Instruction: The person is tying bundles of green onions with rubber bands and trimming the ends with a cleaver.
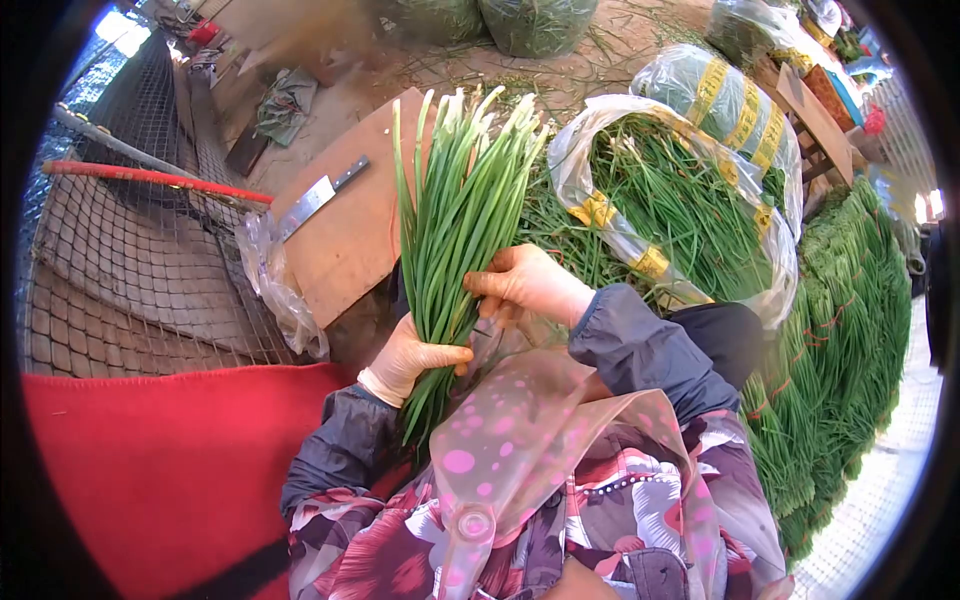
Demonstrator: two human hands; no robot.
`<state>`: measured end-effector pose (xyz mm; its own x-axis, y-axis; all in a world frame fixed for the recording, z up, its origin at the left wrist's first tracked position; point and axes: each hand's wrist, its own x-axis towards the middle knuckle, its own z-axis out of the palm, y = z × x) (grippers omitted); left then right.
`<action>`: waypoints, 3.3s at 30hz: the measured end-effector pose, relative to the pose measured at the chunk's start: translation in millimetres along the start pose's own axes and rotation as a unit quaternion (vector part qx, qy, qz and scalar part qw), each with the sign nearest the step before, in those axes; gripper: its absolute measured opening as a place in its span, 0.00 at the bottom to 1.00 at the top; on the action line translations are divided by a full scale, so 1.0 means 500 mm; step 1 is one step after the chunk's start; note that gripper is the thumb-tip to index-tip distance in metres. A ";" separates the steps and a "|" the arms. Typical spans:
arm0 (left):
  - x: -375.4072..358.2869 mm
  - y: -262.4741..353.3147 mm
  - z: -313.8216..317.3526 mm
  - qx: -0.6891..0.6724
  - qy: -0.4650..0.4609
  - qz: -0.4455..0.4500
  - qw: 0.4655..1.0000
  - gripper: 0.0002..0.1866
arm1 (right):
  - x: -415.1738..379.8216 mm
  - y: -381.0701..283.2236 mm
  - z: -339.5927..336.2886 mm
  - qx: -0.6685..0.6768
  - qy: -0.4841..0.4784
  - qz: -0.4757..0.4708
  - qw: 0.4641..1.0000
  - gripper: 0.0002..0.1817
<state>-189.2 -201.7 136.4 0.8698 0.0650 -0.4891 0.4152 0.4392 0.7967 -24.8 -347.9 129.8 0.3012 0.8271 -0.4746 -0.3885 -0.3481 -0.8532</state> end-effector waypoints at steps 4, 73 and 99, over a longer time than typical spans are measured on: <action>0.001 0.001 -0.011 -0.028 -0.008 -0.008 1.000 0.21 | -0.013 0.025 -0.030 0.048 -0.025 0.001 0.999 0.19; -0.061 -0.045 -0.149 0.263 0.031 0.051 0.963 0.35 | 0.019 -0.113 -0.127 -0.687 0.154 -0.214 0.678 0.22; -0.078 -0.043 -0.184 0.453 0.089 0.088 0.883 0.31 | -0.083 0.112 -0.320 -0.782 0.116 0.186 0.583 0.11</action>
<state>-256.5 -131.4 105.7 0.9200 0.2351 -0.3137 0.3906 -0.4831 0.7836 80.4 -472.3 66.7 0.6299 0.5476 -0.5507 0.7506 -0.6113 0.2507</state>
